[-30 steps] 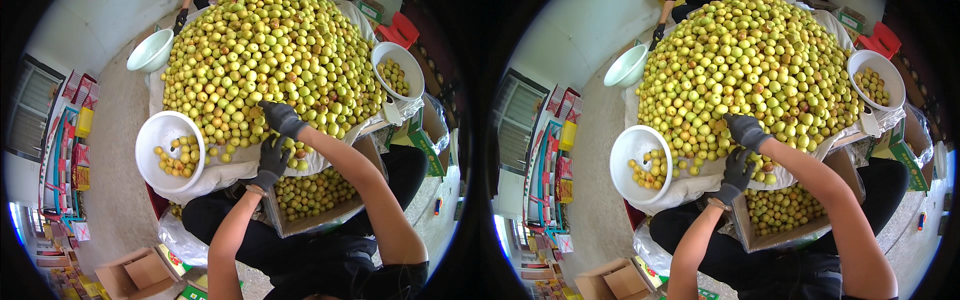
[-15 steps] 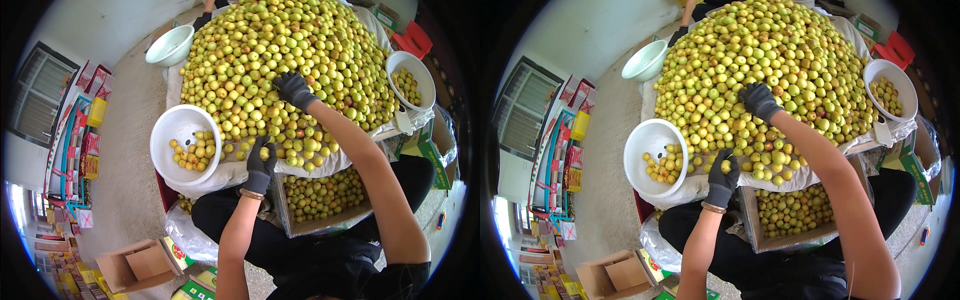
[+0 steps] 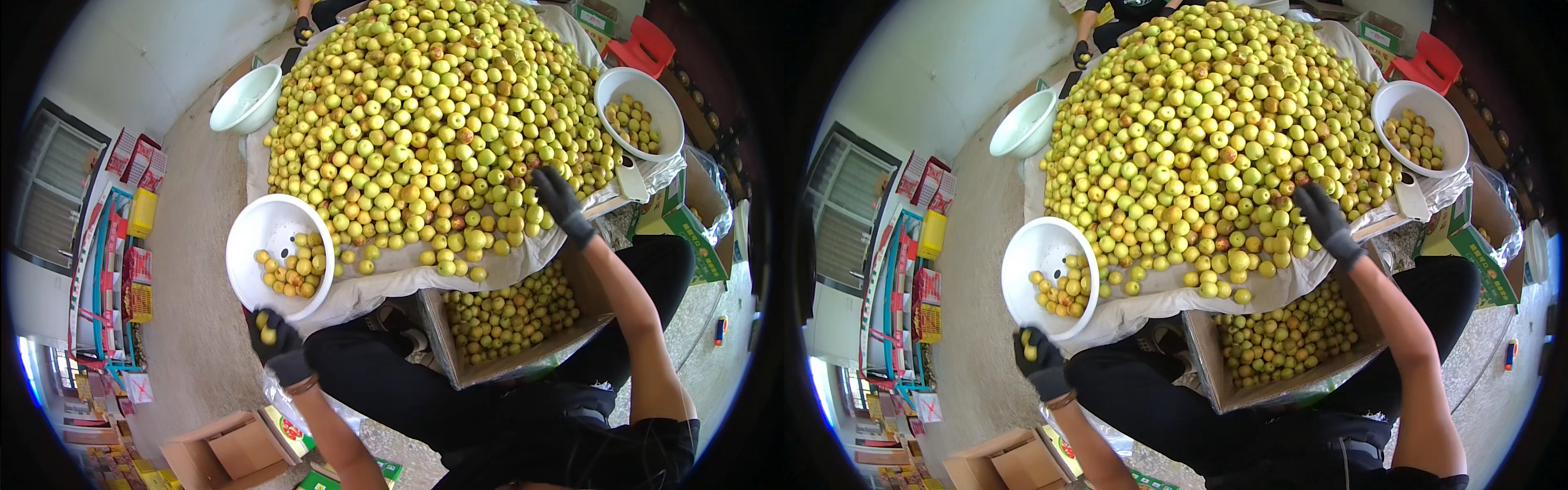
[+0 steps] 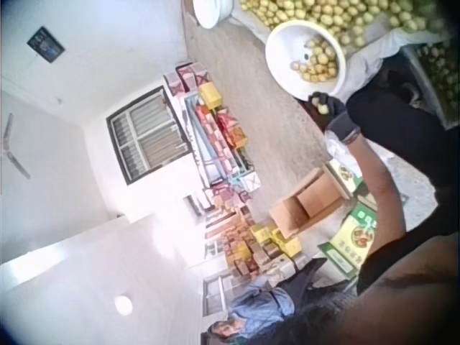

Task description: The person sorts green round fruit from a large pile on a table into a cardboard box and a white bowl. They wear gloves and handle the fruit by hand, occasionally transferring fruit between containers.

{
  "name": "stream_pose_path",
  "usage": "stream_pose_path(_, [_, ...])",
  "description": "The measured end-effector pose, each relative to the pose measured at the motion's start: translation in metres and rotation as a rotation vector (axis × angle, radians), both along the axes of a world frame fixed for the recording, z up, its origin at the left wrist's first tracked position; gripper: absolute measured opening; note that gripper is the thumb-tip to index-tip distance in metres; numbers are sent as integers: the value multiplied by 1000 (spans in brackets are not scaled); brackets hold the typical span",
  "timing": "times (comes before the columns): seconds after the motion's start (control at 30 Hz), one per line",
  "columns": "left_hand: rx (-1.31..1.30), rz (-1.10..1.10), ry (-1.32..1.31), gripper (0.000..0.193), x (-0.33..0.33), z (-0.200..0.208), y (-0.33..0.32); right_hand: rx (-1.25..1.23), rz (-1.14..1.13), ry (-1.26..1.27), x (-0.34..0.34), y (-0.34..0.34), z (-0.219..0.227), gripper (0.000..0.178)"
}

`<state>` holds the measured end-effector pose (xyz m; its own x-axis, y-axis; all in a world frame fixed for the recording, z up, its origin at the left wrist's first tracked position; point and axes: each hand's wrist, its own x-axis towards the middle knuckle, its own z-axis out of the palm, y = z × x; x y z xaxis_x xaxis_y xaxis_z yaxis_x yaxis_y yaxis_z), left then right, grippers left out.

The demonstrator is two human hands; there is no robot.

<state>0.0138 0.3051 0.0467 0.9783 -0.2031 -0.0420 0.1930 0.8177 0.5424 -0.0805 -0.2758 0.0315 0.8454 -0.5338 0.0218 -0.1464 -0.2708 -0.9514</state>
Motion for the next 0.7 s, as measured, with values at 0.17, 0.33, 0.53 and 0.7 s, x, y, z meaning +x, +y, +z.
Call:
stream_pose_path(0.17, [1397,240,-31,33,-34,-77,135,38,-1,5,-49,-36,-14,32])
stream_pose_path(0.33, [844,535,251,37,-24,-48,93,-405,56,185,-46,-34,-10,36])
stream_pose_path(0.53, [1343,-333,-463,31,-36,28,-183,-485,224,395,-24,-20,-12,56])
stream_pose_path(0.7, [2004,-570,-766,57,28,-54,-259,-603,272,249,-7,-10,-32,56])
